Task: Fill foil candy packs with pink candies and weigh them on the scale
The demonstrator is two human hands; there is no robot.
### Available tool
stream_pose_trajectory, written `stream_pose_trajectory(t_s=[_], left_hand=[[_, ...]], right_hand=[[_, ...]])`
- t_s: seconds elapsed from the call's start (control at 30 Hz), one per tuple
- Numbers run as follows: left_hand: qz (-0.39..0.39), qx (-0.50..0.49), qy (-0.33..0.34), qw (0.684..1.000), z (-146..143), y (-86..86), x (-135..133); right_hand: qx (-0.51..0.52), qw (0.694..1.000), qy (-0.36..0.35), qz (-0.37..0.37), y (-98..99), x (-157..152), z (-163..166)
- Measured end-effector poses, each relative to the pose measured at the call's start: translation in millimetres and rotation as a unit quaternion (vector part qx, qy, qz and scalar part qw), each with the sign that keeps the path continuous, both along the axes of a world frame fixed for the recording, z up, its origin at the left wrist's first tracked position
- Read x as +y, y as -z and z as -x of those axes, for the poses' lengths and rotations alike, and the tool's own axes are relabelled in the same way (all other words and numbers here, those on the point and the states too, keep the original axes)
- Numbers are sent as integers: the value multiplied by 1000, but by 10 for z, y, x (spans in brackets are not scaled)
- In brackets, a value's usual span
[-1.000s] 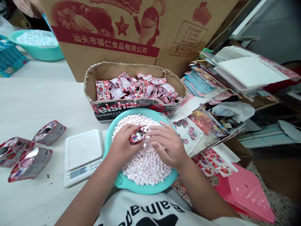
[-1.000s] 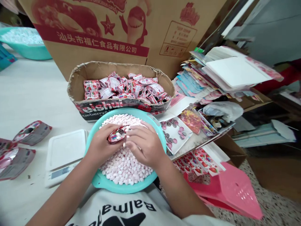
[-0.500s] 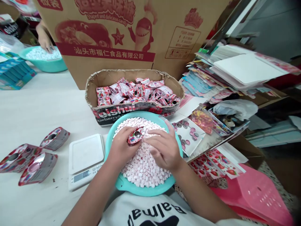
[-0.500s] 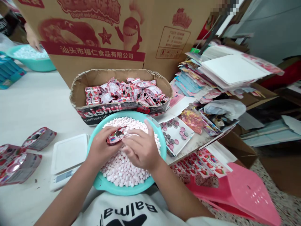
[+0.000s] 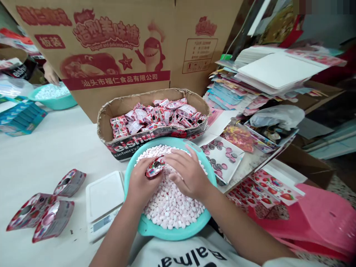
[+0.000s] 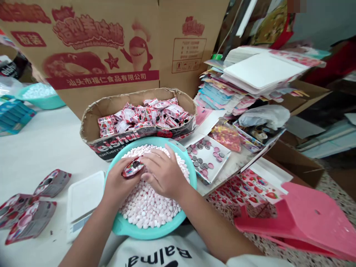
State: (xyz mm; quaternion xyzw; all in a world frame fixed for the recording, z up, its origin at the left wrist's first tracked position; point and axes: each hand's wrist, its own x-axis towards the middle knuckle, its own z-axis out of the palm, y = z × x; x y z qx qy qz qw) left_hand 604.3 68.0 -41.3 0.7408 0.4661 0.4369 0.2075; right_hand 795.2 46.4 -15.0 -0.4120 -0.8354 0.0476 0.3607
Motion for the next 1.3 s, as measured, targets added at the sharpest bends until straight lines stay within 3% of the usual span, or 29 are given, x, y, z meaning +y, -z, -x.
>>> stream_pose_trajectory(t_s=[0.1,0.33,0.57,0.7,0.8,1.03,1.23,1.3], left_hand=[[-4,6,8,1000,-10,-19,-7],[9,9,-3,1000,-40,12,-28],[4,-6,0,1000,-28,1,-40],[18,-2,-1,1000,-24,13,-33],[20,-1,1,1000,-22,22,-28],[8,-12,10,1000,-15,23,-26],[28,-35,34,998,-32,83,-71],[49,-17,48,998,-33,39,-145]], right_hand=[[-12,999,-28,21,33,39,36],[61,996,-5,-64,100,4,-66],[-8,1000,-28,-10,123,71,1],[60,995,-7,-74,124,46,-39],[74,994,9,-80,118,35,-59],[39,999,-4,-23,139,108,-31],[82,979,-78,169,244,157,-17],[84,972,-88,202,286,181,-25]])
